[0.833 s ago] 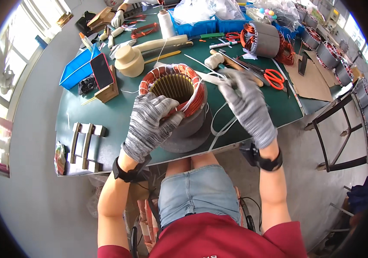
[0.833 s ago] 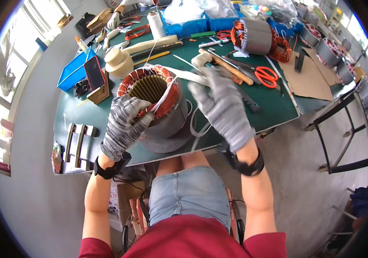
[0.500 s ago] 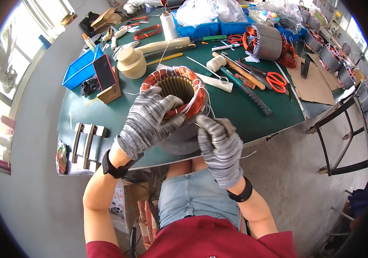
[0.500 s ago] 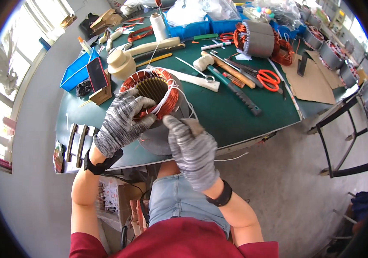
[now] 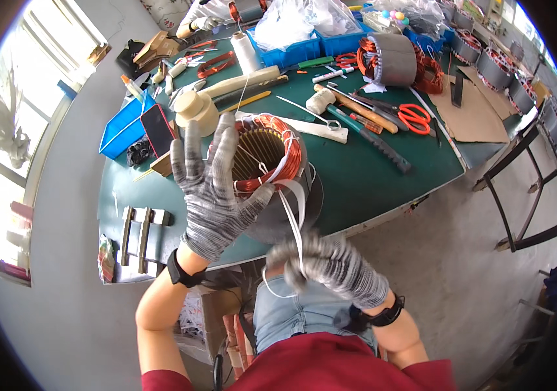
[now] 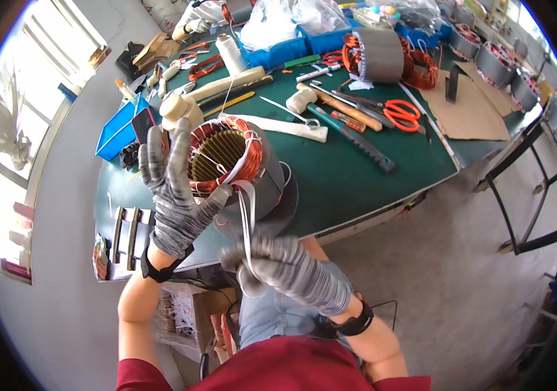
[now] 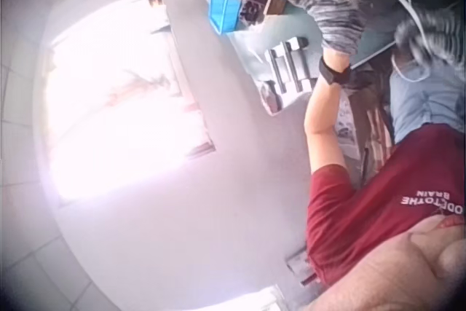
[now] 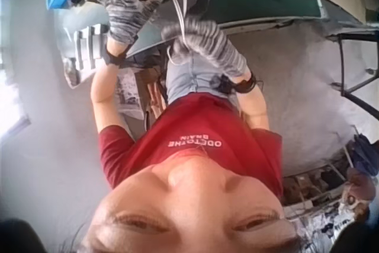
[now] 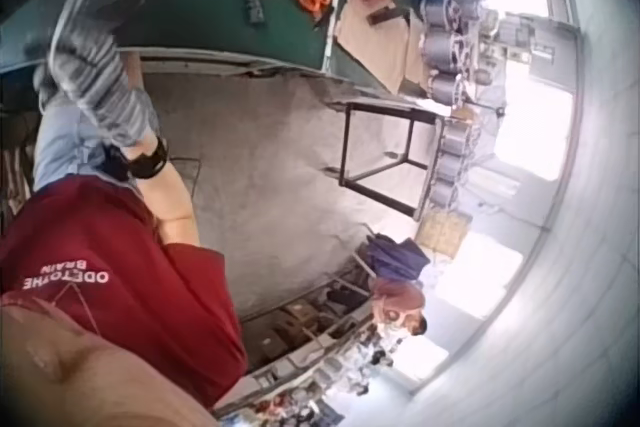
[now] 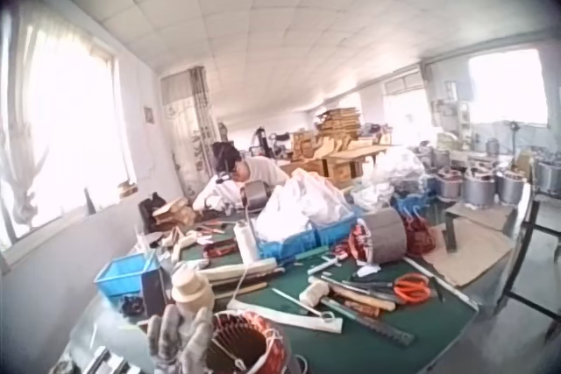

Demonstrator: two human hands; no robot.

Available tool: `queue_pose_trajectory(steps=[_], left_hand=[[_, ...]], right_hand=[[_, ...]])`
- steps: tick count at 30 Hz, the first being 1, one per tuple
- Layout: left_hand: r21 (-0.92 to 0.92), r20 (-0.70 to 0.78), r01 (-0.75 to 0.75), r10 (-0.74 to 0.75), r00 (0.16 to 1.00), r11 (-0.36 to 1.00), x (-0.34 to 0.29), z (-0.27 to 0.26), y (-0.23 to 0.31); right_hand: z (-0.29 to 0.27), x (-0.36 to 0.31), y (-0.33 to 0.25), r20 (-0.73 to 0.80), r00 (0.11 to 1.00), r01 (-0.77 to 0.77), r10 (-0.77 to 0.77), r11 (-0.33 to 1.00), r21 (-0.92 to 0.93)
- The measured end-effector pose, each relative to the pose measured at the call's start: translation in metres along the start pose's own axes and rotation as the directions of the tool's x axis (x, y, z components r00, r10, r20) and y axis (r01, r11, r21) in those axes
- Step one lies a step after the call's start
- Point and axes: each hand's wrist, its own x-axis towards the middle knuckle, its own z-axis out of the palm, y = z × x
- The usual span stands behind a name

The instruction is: Tying and organizing wires on an electrical motor stator core with white string and tools.

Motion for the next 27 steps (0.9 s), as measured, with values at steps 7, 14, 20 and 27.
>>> queue_pose_trajectory(steps=[7, 14, 20, 27], left_hand=[[0.117, -0.296, -0.054, 0.086, 0.951, 0.992, 0.002, 0.022, 0.006], [-0.467, 0.146, 0.238, -0.191, 0.971, 0.851, -0.015, 0.019, 0.01], [-0.522, 0.3, 0.273, -0.126, 0.946, 0.808, -0.01, 0.009, -0.004], [-0.49, 0.215, 0.179, -0.081, 0.973, 0.853, -0.006, 0.007, -0.003]], right_hand=[[0.022, 0.069, -0.024, 0.013, 0.839, 0.475, -0.544, 0.72, -0.506], [-0.03, -0.036, -0.009, -0.069, 0.997, -0.005, -0.037, 0.848, -0.53], [-0.025, -0.029, 0.003, -0.39, 0.904, -0.108, -0.173, 0.793, -0.6], [-0.094, -0.059, -0.008, -0.293, 0.931, -0.17, -0.217, 0.451, -0.876]])
